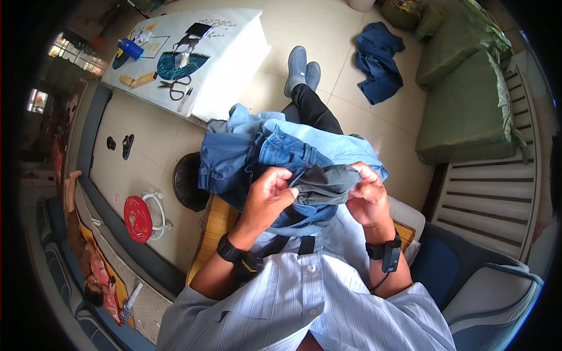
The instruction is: The person inspects a pair of light blue jeans, removes a tag with scissors, and then uses a seam ripper to remove stitches from the waistband and leg hem. The person repeatedly inspects the garment after each action.
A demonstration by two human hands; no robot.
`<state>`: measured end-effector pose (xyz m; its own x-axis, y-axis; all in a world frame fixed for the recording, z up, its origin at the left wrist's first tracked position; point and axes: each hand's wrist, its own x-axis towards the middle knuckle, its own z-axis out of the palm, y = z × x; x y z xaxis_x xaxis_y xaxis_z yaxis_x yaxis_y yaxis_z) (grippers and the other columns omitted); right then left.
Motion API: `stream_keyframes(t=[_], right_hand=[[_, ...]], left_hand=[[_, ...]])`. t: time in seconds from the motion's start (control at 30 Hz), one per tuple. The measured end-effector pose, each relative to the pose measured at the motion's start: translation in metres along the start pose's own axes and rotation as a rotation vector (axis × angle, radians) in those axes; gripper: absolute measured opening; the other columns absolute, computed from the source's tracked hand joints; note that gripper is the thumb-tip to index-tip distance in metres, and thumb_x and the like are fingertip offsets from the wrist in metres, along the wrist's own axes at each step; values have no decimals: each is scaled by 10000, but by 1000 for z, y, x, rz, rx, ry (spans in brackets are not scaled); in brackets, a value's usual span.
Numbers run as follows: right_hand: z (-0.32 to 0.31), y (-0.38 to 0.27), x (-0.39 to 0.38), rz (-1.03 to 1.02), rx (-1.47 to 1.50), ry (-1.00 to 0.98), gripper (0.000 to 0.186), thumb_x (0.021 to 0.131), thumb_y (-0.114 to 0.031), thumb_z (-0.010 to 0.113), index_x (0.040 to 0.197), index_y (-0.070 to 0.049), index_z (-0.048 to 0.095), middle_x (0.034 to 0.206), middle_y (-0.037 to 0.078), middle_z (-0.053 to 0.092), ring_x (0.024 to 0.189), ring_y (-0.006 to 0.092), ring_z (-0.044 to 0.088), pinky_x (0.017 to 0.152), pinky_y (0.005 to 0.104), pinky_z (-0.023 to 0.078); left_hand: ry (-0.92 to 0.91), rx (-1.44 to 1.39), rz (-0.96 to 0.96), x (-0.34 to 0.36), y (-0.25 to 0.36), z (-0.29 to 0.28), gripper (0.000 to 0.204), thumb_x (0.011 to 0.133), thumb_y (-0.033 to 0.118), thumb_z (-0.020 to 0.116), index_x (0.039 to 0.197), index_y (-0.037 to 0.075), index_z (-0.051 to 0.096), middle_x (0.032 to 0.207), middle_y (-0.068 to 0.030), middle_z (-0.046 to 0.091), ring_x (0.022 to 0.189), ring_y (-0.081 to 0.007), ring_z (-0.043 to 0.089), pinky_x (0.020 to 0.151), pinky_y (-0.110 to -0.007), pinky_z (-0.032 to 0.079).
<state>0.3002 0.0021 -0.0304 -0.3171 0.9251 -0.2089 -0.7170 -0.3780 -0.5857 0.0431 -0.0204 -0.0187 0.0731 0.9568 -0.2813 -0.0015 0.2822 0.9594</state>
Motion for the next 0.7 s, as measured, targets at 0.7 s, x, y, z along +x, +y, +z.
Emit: stream_keyframes(t=[0.7], right_hand=[[52,6,-11,-241,-1034,-166,407,747,161,650,1102,-30,702,942,102,655,920,283,661,837,354,516]], left_hand=[[50,604,451,33,7,2,60,948,6,666,1004,-10,649,826,-39,670,740,-76,618,665,-275,533]])
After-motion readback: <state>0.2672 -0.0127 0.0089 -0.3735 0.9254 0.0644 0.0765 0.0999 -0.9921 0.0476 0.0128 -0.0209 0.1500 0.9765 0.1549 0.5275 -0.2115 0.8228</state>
